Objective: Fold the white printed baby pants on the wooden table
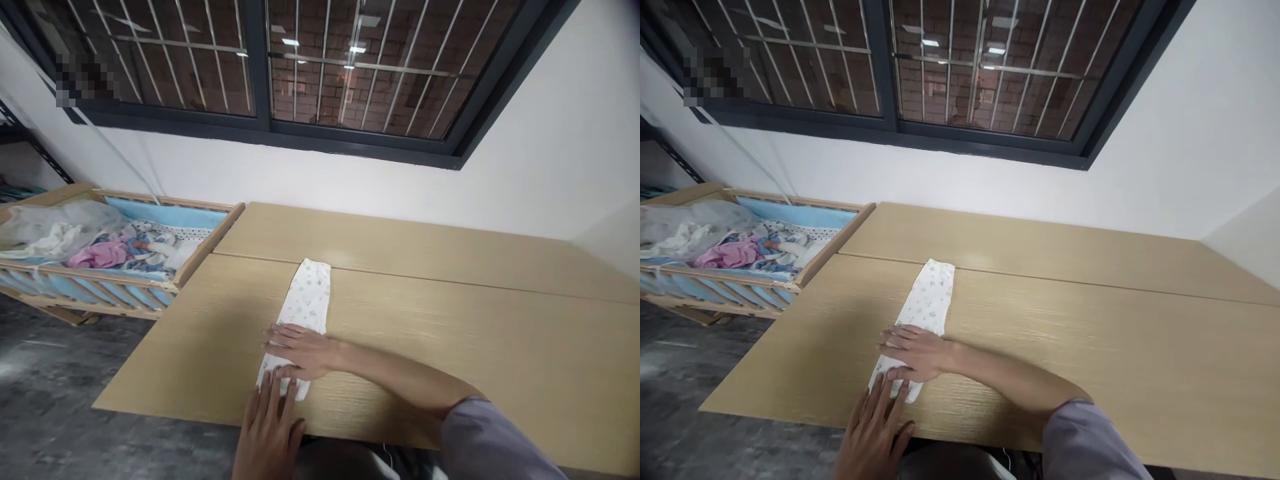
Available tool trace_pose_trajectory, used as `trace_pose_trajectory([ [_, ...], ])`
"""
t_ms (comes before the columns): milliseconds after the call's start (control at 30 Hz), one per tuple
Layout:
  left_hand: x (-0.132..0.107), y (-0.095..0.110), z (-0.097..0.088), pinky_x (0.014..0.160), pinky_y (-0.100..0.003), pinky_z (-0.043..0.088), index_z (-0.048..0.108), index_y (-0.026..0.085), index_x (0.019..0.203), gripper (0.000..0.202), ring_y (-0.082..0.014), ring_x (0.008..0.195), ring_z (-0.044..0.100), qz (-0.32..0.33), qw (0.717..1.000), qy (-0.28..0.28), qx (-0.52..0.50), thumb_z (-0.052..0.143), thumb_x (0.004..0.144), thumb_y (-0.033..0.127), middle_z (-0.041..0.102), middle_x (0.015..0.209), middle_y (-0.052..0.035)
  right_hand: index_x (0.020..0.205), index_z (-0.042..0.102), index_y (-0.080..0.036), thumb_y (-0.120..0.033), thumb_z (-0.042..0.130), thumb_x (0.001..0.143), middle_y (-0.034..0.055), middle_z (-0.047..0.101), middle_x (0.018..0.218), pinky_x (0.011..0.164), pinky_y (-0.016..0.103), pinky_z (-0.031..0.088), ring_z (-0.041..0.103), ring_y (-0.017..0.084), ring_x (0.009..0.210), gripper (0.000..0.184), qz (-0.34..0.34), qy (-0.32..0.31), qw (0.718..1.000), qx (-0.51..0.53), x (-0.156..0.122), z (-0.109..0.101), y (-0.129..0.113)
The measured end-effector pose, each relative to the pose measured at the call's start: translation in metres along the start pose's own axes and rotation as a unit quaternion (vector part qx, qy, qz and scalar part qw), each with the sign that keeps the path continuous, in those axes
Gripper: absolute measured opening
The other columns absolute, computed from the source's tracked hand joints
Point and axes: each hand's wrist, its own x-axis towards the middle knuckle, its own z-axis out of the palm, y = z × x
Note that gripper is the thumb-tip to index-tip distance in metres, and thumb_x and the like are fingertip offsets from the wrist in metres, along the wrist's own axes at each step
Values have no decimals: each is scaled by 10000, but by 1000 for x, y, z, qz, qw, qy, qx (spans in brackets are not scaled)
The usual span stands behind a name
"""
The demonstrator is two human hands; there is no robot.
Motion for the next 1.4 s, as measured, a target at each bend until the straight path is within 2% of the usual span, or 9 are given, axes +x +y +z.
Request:
trace_pose_trajectory([
  [333, -3, -4, 2, 1090, -423, 341, 552, 165, 1389, 500, -332, 1304, 537, 6, 1000, -15, 11, 524, 920, 335, 557, 1431, -190, 1616, 140, -171, -596, 157, 1031, 86, 116, 1666, 1259, 475, 85, 86, 254, 1547, 723, 234, 20, 966, -108, 6, -48, 156],
  [500, 1, -1, 2, 1086, -437, 335, 562, 185, 1379, 492, -329, 1299, 539, 4, 1000, -22, 23, 544, 921, 364, 581, 1411, -172, 1609, 178, -159, -496, 177, 1045, 90, 176, 1662, 1258, 466, 98, 135, 244, 1542, 657, 230, 36, 962, -142, 8, -65, 180],
  [633, 5, 0, 3, 1074, -453, 335, 540, 167, 1400, 520, -334, 1288, 544, -7, 999, -29, 25, 524, 944, 417, 585, 1409, -171, 1575, 261, -94, -382, 307, 1040, 171, 227, 1644, 1237, 519, 149, 163, 302, 1532, 610, 205, 123, 958, -156, 7, -63, 138],
  [733, 2, -4, 1, 1068, -432, 354, 534, 136, 1394, 539, -315, 1293, 538, -1, 1000, -30, 8, 524, 949, 440, 571, 1429, -163, 1466, 458, -142, -349, 389, 1035, 183, 479, 1497, 1149, 521, 339, 416, 304, 1403, 484, 169, 174, 966, -89, -10, -53, 70],
  [867, -5, -14, -7, 1063, -421, 384, 563, 154, 1348, 542, -295, 1256, 563, 26, 998, -25, -44, 592, 914, 478, 603, 1399, -136, 1307, 608, -223, -375, 373, 1053, 72, 703, 1158, 968, 376, 510, 660, 196, 1050, 379, 57, 47, 996, 48, -56, -27, -29],
  [1000, -11, -20, -17, 1030, -361, 430, 616, 224, 1247, 316, -216, 1092, 644, 56, 990, -17, -128, 569, 935, 252, 691, 1271, -62, 1349, 572, -162, -545, 595, 933, 156, 633, 1315, 1081, 458, 438, 553, 290, 1248, 566, 87, 77, 993, -28, -97, 15, -91],
  [1100, -12, -22, -24, 993, -272, 458, 627, 238, 1200, 425, -149, 982, 664, 115, 975, -25, -189, 423, 903, 13, 739, 1122, 0, 1260, 609, -173, -299, 592, 973, 135, 680, 1222, 1063, 453, 457, 599, 272, 1154, 314, 105, 134, 981, -95, -112, 48, -112],
  [1200, -7, -22, -33, 981, -239, 487, 631, 236, 1177, 471, -136, 945, 668, 166, 954, -42, -245, 389, 874, -33, 741, 1020, 7, 1090, 648, -201, -154, 540, 959, 90, 715, 1016, 968, 434, 518, 649, 250, 948, 177, 131, 186, 970, -82, -117, 56, -125],
  [1400, 41, -32, -50, 892, -200, 537, 548, 246, 1348, 457, -128, 983, 667, 80, 940, -76, -322, 399, 958, 59, 668, 1072, -60, 1154, 625, -240, -152, 506, 948, 79, 620, 1156, 953, 343, 525, 605, 201, 1106, 254, 224, 249, 929, 157, -112, -22, -115],
])
